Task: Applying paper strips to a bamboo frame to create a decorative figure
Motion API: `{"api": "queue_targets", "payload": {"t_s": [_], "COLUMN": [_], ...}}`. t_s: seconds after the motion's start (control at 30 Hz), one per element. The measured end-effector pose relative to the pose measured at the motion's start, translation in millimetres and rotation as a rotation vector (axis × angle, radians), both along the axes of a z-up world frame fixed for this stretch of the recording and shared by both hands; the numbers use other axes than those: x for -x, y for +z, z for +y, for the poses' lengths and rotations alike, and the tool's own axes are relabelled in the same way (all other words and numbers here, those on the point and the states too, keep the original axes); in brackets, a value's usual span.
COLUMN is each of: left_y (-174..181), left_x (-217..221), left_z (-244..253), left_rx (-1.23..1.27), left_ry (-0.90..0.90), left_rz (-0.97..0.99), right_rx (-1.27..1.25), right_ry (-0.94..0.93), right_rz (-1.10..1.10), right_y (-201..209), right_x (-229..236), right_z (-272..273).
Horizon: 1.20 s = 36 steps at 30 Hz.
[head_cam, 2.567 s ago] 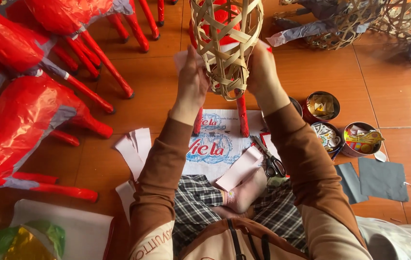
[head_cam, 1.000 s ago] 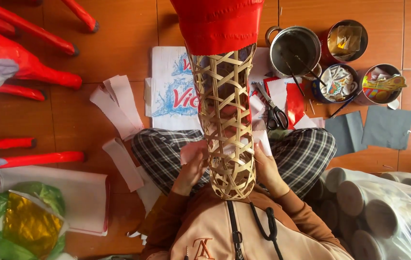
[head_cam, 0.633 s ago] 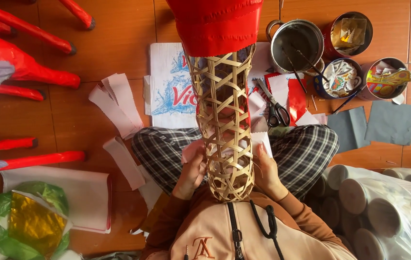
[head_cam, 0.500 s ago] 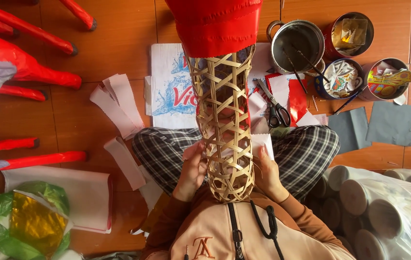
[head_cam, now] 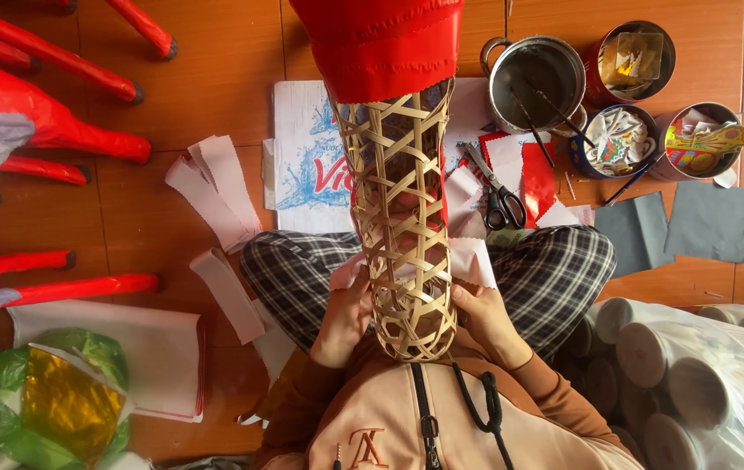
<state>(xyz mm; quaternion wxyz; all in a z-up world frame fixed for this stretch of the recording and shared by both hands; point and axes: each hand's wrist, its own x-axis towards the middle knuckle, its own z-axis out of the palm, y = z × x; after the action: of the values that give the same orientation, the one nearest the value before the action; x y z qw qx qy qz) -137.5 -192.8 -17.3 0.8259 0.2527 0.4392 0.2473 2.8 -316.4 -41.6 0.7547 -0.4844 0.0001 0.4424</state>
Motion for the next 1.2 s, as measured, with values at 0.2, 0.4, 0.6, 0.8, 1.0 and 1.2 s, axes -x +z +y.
{"api": "queue_targets", "payload": {"t_s": [0.2,0.4,0.6,0.8,1.0,1.2], "left_y": [16.5,10.0,26.0,-23.2,-5.0,10.5], "left_x": [-7.3,-10.3,-23.5,-6.2,-14.2,-26.6], "left_z": [6.9,18.5,25.3,19.0,9.6,11.3], "left_rx": [-0.015,0.07,0.116,-0.009,-0.323,-0.408], "left_ry": [-0.021,-0.038,-0.015,-0.157,-0.322,-0.412], "left_rz": [0.005,0.186,0.218,0.183,0.167,0.219], "right_rx": [0.005,0.0,-0.014,0.049,0.006,-0.03], "right_ry": [0.002,0.124,0.252,0.346,0.347,0.157], "right_rz": [0.016,-0.086,-0.225,-0.247,-0.326,-0.28], "right_y": [20.8,18.3,0.7,-29.1,-35.9,-47.3], "right_x": [5.5,-2.5,-5.8,-10.8,-17.2,-8.0], "right_z": [13.5,20.1,17.1,6.0,9.2,10.2]}}
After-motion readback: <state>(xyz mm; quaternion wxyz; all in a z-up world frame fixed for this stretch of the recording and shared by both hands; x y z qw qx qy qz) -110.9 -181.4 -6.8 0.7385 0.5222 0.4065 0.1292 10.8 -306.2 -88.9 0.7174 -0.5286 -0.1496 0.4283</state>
